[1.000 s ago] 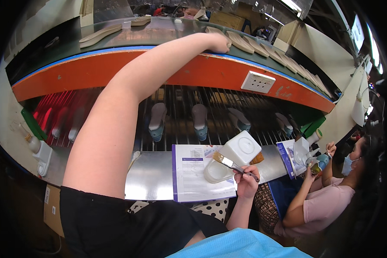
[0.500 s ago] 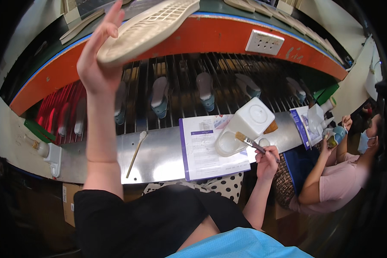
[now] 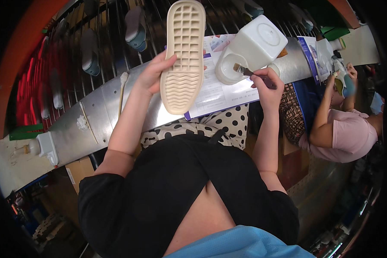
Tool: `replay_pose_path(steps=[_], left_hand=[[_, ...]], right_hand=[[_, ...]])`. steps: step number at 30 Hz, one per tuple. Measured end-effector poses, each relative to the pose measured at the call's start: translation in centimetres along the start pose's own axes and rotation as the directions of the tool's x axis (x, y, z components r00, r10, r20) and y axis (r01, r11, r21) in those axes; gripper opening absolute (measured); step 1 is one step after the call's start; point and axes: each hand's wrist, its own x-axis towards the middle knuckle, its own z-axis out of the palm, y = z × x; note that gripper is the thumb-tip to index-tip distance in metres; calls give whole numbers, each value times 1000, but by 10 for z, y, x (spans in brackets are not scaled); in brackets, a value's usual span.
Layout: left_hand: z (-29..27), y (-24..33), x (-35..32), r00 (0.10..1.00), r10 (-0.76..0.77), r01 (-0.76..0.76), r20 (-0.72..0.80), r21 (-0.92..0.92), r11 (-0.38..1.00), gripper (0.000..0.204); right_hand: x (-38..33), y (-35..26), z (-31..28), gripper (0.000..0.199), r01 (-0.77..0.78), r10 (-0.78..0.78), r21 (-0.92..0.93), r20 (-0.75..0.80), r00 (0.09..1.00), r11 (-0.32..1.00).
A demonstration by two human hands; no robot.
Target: The person applies a white adhesive to the bottom of shoe soles using a brush. They repeatedly dip the brush into a container and spread the adhesive across the sole surface, then place the treated sole onto a conveyor belt.
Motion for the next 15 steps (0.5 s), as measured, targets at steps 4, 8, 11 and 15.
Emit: replay_pose_path(steps=[4, 8, 11, 15], left_hand=[[-18, -37, -26, 941, -186, 103, -284, -283, 953, 65], [-26, -50, -34, 928, -270, 150, -258, -404, 902, 61], [-23, -52, -35, 972, -209, 129, -105, -507, 852, 61], [-15, -55, -30, 945, -272, 137, -181, -537, 833, 61]], right_hand=[[6, 14, 19, 8, -32, 36, -177, 20, 999, 984], [5, 14, 25, 8, -32, 39, -195, 37, 999, 980], [-4, 3, 13, 9, -17, 19, -53, 39, 999, 998], [-17, -4, -9, 11, 27, -34, 126, 50, 998, 992]])
